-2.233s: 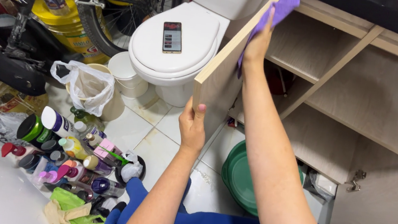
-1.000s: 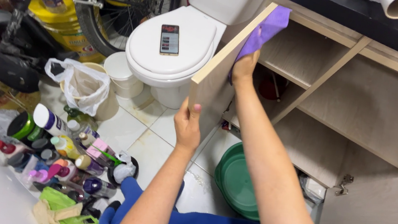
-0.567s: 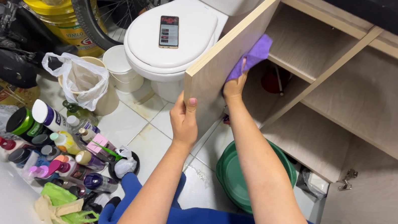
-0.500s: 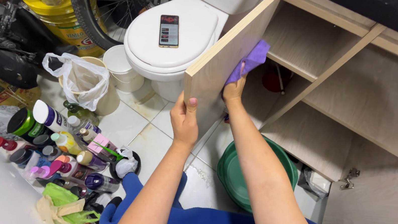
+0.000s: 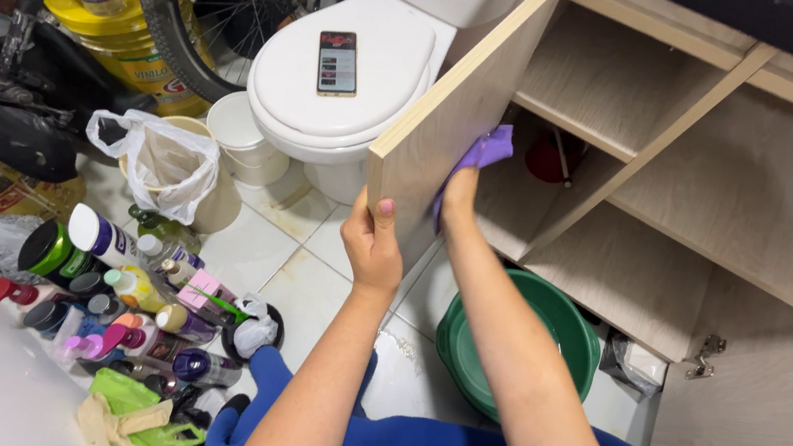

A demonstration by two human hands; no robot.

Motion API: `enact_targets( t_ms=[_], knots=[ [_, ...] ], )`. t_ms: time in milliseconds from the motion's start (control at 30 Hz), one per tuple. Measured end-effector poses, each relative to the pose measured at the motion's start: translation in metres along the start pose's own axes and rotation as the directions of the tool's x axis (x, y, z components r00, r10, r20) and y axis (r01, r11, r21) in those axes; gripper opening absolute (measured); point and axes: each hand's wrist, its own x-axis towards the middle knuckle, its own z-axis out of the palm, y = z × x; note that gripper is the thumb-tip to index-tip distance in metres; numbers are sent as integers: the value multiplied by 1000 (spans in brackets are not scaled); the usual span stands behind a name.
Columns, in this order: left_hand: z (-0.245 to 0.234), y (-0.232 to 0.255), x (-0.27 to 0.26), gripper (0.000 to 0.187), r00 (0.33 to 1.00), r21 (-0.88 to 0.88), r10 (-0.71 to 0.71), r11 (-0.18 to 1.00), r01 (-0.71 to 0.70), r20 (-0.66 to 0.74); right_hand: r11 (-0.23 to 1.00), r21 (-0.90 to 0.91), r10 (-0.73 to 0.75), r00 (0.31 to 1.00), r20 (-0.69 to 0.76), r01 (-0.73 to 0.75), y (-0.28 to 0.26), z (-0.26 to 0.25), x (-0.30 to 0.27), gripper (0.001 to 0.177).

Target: The person sits on the floor and cleans the inside of a bathroom cabinet. They place a package inside, then dip a purple cloth into a green basin of water and wipe the cabinet door and interior shelves.

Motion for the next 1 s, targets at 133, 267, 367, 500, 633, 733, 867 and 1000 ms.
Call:
enact_targets(
  t_ms=[133,267,367,500,633,733,867,1000],
  knots=[
    [-1,-2,-3,52,999,27,-31,999,31,8,981,82,183,982,-51,-178,-12,-7,33,73],
    [-3,-1,-3,54,999,34,-36,999,36,7,977,72,206,978,-42,-203,-8,-28,59,67],
    [-6,-2,-4,55,999,9,-26,1000,26,33,961,133,267,942,-202,-243,5,-41,81,64],
    [-14,-5,-5,55,995,0,-49,999,49,83,950,204,269,952,-143,-238,2,-62,121,50],
    [-14,-9,-7,55,997,-33,-16,999,18,70,933,171,333,940,-75,-317,-5,-72,140,39],
    [-10,-14,-11,54,999,-41,-29,999,30,25,941,144,319,944,-88,-305,-5,-72,144,35],
    [-13,-21,-16,50,998,-10,-59,998,59,12,949,160,293,946,-137,-271,-3,-68,155,34],
    [-18,-23,-18,48,998,17,-66,998,66,19,933,112,355,921,-159,-341,-11,-70,171,41]
  ],
)
